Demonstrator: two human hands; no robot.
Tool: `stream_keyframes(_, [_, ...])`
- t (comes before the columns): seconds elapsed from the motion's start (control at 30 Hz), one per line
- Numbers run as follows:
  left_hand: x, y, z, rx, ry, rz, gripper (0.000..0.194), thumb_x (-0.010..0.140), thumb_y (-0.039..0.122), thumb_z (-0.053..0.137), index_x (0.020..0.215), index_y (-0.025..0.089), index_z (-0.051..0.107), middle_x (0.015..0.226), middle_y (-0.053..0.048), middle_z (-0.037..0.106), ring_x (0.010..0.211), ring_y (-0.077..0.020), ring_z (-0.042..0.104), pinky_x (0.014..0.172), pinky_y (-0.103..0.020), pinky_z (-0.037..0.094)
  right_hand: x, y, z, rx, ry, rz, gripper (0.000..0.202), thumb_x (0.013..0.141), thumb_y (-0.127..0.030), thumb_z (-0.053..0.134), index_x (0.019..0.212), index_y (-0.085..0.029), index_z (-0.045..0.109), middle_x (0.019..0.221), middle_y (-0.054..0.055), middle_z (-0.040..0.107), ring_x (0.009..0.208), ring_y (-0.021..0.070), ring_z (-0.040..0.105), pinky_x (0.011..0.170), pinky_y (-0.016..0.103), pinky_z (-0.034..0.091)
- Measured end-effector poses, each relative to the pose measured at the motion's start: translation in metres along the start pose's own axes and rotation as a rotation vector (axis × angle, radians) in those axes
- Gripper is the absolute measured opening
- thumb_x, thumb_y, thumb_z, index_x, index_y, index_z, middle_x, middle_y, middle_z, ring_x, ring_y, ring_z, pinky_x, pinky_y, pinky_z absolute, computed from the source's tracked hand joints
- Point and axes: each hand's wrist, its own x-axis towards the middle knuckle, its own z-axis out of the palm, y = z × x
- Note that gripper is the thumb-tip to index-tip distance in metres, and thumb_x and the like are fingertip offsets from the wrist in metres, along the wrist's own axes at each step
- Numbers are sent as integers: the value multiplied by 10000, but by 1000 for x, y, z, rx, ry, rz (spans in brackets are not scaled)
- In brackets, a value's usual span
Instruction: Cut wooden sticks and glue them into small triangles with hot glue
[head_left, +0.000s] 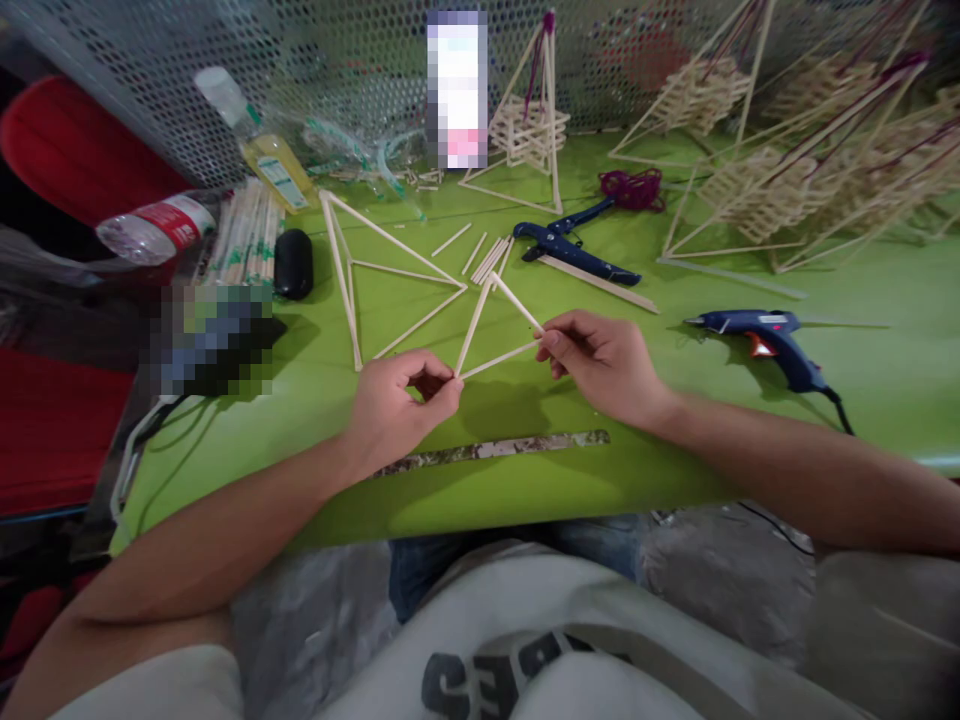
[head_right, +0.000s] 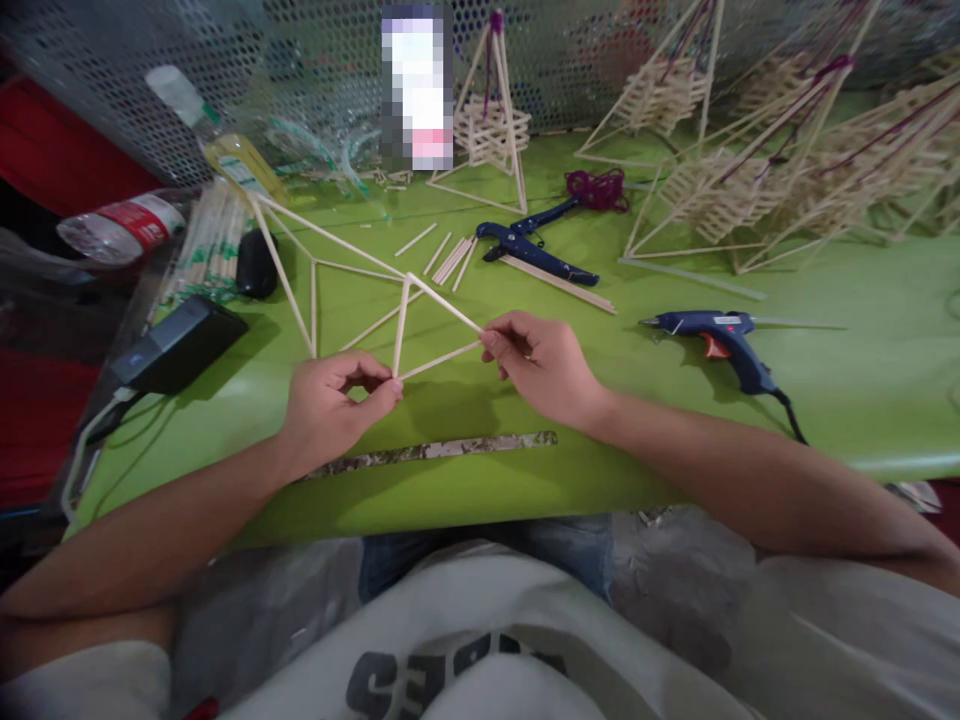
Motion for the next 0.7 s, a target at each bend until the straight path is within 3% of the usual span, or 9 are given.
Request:
stream_keyframes(0.37, [1,5,-1,-99,-47,-18,166,898,259,805,766,191,731,717,-20,751,618,-129,680,532,-215,522,-3,-5,0,-76,-27,-42,262,1103,-438,681,1003,-207,756,803,30,774,568,122,661,512,269,523])
stream_keyframes(0.6, [6,-6,0,-317,-45,-49,172,953,337,857,993,173,823,906,-68,828,777,-174,790,721,-291,677,-2,-5,-2,-5,34,-40,303,1089,-486,714,983,-205,758,792,28,754,583,125,653,493,275,522])
stream_keyframes(0.7, [8,-6,0,-501,-77,-89,200,950,337,883,1044,169,829,929,-68,844,752,-159,794,721,-281,687,0,-2,-3,91,34,-22,298,1078,-502,736,1002,-215,763,799,18,746,595,117,646,483,266,530])
